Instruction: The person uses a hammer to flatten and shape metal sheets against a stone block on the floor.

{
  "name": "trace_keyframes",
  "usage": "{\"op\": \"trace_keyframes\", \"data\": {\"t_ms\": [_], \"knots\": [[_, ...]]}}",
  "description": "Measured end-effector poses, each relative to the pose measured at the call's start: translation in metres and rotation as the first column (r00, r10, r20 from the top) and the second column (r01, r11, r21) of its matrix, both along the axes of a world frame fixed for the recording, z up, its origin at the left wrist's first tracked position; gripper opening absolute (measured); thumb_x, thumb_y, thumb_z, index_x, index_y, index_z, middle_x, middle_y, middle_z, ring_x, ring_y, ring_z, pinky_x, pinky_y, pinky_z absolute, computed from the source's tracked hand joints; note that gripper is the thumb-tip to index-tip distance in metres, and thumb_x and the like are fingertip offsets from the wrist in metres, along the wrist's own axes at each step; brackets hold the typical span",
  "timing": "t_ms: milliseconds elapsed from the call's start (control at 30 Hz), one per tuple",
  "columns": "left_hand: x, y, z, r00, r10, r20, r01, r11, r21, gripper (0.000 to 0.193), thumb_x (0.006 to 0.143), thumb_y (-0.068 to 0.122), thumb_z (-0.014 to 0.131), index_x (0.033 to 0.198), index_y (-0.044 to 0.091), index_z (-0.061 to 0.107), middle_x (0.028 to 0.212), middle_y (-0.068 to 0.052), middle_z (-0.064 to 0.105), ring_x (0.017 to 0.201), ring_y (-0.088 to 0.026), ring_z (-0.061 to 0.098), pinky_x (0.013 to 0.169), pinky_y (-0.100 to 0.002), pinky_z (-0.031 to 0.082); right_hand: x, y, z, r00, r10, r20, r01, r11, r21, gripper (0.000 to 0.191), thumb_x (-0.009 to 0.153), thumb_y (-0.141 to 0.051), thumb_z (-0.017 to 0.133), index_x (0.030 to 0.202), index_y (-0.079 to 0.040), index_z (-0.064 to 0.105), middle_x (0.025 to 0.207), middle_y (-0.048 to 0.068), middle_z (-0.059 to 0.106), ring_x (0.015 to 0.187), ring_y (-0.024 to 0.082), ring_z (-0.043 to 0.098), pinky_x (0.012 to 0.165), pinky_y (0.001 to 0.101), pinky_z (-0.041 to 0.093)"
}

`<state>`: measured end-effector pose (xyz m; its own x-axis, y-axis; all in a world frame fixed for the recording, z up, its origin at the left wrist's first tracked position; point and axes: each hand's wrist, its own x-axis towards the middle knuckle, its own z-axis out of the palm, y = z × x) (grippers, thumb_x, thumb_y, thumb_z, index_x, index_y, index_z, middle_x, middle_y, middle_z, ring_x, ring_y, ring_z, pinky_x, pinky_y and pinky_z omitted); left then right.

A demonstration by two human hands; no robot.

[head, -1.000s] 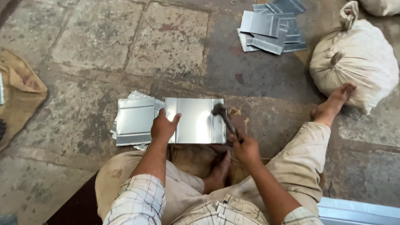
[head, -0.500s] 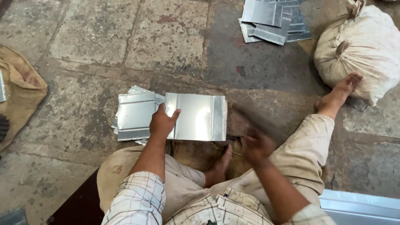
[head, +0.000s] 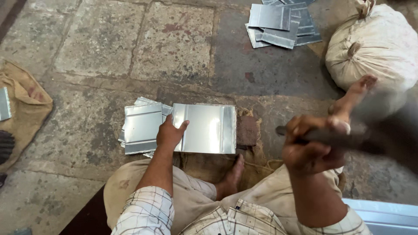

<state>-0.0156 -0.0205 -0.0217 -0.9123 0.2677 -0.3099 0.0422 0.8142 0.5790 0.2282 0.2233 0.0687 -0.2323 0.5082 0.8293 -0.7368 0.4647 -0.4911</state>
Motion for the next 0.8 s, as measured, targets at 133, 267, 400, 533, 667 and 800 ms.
{"op": "trace_keyframes", "data": {"t_ms": [133, 267, 400, 533, 667, 800], "knots": [[0.002, 0.0, -0.001, 1.0, 0.003, 0.013, -0.003, 1.0, -0.005, 0.095, 0.081, 0.066, 0.073, 0.15, 0.006, 0.046, 0.137, -0.023, 0.062, 0.124, -0.039, 0.063, 0.101, -0.047, 0.052, 0.001, -0.021, -0.087, 0.724, -0.281, 0.63, 0.243, 0.959, 0.148, 0.02, 0.11, -0.018, 0.056, 0.113, -0.001, 0.067, 0.097, 0.012, 0.066, 0.082, 0.024, 0.06, 0.073, 0.0287, 0.049], [0.001, 0.003, 0.002, 0.999, -0.019, -0.032, 0.018, 0.999, -0.037, 0.096, 0.08, 0.068, 0.073, 0.15, 0.008, 0.046, 0.137, -0.022, 0.062, 0.125, -0.039, 0.062, 0.101, -0.047, 0.052, -0.014, -0.031, -0.107, 0.276, -0.278, 0.92, 0.191, 0.954, 0.231, 0.028, 0.095, -0.022, 0.073, 0.115, -0.002, 0.074, 0.083, 0.021, 0.072, 0.066, 0.023, 0.065, 0.063, 0.0359, 0.052], [0.0, 0.004, 0.003, 1.0, -0.017, 0.003, 0.017, 0.998, -0.058, 0.095, 0.08, 0.067, 0.072, 0.151, 0.009, 0.046, 0.135, -0.022, 0.064, 0.124, -0.039, 0.063, 0.1, -0.047, 0.053, -0.024, -0.013, -0.028, 0.542, -0.351, 0.764, 0.238, 0.936, 0.261, 0.03, 0.1, -0.022, 0.072, 0.12, 0.0, 0.073, 0.089, 0.012, 0.076, 0.069, 0.013, 0.068, 0.058, 0.0307, 0.054], [0.0, 0.002, 0.003, 1.0, -0.009, 0.003, 0.009, 1.0, -0.029, 0.096, 0.08, 0.068, 0.073, 0.151, 0.008, 0.046, 0.134, -0.022, 0.065, 0.124, -0.039, 0.063, 0.101, -0.046, 0.053, -0.017, 0.008, 0.035, 0.916, -0.216, 0.339, 0.188, 0.976, 0.113, 0.032, 0.108, -0.032, 0.066, 0.125, -0.005, 0.069, 0.084, 0.004, 0.065, 0.066, 0.009, 0.058, 0.057, 0.0228, 0.049], [-0.003, 0.003, 0.004, 1.0, -0.016, 0.004, 0.016, 0.999, -0.045, 0.097, 0.08, 0.068, 0.072, 0.151, 0.008, 0.046, 0.135, -0.022, 0.064, 0.125, -0.038, 0.063, 0.101, -0.046, 0.053, -0.007, 0.006, -0.011, 0.999, 0.011, -0.045, -0.01, 1.0, 0.023, 0.034, 0.103, -0.032, 0.065, 0.126, -0.007, 0.066, 0.087, 0.008, 0.067, 0.066, 0.012, 0.059, 0.058, 0.0256, 0.05], [-0.002, 0.005, 0.004, 0.999, -0.007, 0.038, 0.009, 0.999, -0.051, 0.098, 0.081, 0.069, 0.071, 0.152, 0.009, 0.043, 0.139, -0.021, 0.062, 0.126, -0.037, 0.062, 0.101, -0.047, 0.053, -0.01, -0.012, -0.102, 0.742, -0.25, 0.621, 0.125, 0.963, 0.239, 0.027, 0.1, -0.02, 0.068, 0.121, -0.004, 0.072, 0.093, 0.016, 0.072, 0.079, 0.019, 0.068, 0.067, 0.0326, 0.056]]}}
